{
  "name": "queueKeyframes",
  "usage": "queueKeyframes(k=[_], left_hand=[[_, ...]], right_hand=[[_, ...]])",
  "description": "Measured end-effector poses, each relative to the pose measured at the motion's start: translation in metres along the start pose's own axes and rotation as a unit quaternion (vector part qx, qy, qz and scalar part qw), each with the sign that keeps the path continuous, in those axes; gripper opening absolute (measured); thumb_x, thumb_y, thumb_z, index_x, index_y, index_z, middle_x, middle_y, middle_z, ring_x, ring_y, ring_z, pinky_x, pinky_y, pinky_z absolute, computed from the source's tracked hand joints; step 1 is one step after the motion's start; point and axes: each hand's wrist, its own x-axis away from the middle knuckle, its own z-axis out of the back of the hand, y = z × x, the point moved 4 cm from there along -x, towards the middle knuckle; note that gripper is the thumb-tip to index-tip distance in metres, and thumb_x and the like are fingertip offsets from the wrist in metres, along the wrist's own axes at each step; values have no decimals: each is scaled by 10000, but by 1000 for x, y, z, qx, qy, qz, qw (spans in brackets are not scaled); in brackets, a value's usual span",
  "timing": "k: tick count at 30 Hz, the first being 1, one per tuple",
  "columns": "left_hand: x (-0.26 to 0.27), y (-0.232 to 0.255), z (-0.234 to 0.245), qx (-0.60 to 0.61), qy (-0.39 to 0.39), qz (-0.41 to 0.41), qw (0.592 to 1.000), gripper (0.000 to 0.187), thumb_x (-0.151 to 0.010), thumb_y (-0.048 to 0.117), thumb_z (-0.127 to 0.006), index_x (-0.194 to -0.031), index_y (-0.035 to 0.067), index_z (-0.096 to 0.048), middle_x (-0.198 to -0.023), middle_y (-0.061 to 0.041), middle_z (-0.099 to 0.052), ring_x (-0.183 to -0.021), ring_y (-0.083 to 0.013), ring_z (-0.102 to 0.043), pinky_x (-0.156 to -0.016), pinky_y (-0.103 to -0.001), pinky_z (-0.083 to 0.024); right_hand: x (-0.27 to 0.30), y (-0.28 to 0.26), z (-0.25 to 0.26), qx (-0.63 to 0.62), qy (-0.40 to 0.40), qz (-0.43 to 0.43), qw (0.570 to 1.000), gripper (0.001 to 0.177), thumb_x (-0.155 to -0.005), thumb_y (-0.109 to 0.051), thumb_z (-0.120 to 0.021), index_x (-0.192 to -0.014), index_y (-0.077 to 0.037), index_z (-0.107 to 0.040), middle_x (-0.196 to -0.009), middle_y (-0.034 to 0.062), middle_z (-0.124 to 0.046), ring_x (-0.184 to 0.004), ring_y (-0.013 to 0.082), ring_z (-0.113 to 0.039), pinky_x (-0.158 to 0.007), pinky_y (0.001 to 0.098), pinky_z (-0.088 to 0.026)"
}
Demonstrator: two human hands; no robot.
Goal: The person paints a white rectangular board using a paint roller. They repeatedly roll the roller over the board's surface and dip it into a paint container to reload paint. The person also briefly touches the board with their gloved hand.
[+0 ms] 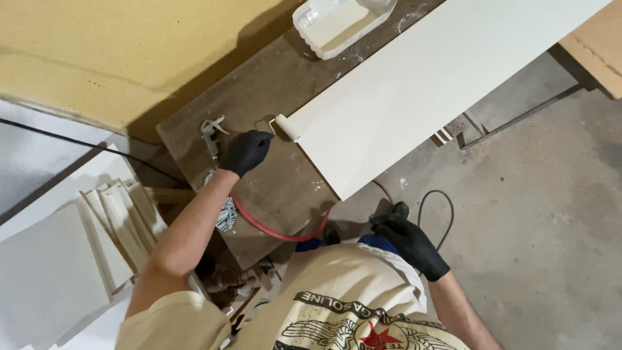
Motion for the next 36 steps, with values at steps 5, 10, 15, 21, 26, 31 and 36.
queueKeyframes(k=[5,10,15,21,26,31,36], left_hand=[[12,-20,-22,6,-9,-7,1000,280,-1018,387,-563,-1188,271,-751,-1083,-135,-752,-1051,-375,-704,-880,-485,-593],[-2,-6,-31,12,-21,17,1000,306,-1026,383,-533,-1169,230,-756,-1079,-169,-755,-1034,-424,-706,-904,-509,-582],[-53,27,-41,-37,-14,9,999,260,-1027,409,-570,-1149,284,-762,-1081,-115,-757,-1036,-374,-714,-882,-490,-590],[-158,103,-52,-43,-44,-1,998,269,-994,385,-529,-1042,273,-769,-1001,-71,-759,-1011,-371,-718,-888,-496,-582],[-268,164,-80,-44,-47,-28,998,283,-999,407,-501,-1042,309,-762,-985,-40,-760,-1011,-344,-725,-885,-485,-594],[-363,265,-85,-13,-7,-72,997,349,-940,251,-499,-1139,268,-784,-1145,-124,-747,-1017,-427,-687,-853,-526,-533],[-510,327,-143,-7,67,-187,980,301,-885,174,-558,-1035,189,-818,-1038,-133,-774,-969,-384,-723,-826,-476,-551]], right_hand=[[2,4,5,17,-10,12,1000,429,-963,-438,-633,-1236,-136,-769,-1268,200,-723,-1206,409,-640,-1007,495,-512],[8,-15,13,-24,5,-97,995,528,-898,-502,-716,-1266,-125,-754,-1285,188,-722,-1251,375,-633,-1063,485,-478],[-2,0,27,-36,-2,-105,994,523,-884,-517,-720,-1265,-161,-760,-1306,149,-731,-1291,349,-615,-1082,461,-482],[-21,29,62,-78,14,-77,994,564,-918,-446,-687,-1390,-137,-668,-1393,134,-687,-1333,331,-593,-1123,429,-448],[-34,45,124,-155,54,-40,986,558,-917,-271,-705,-1363,54,-616,-1300,268,-705,-1285,415,-601,-1125,471,-447],[-84,115,188,-50,38,-20,998,396,-903,-409,-652,-1248,-236,-743,-1283,19,-758,-1176,193,-712,-986,375,-538],[-106,148,249,-169,70,-79,980,307,-874,-266,-728,-1155,-186,-820,-1198,-6,-826,-1150,140,-755,-1010,296,-552]])
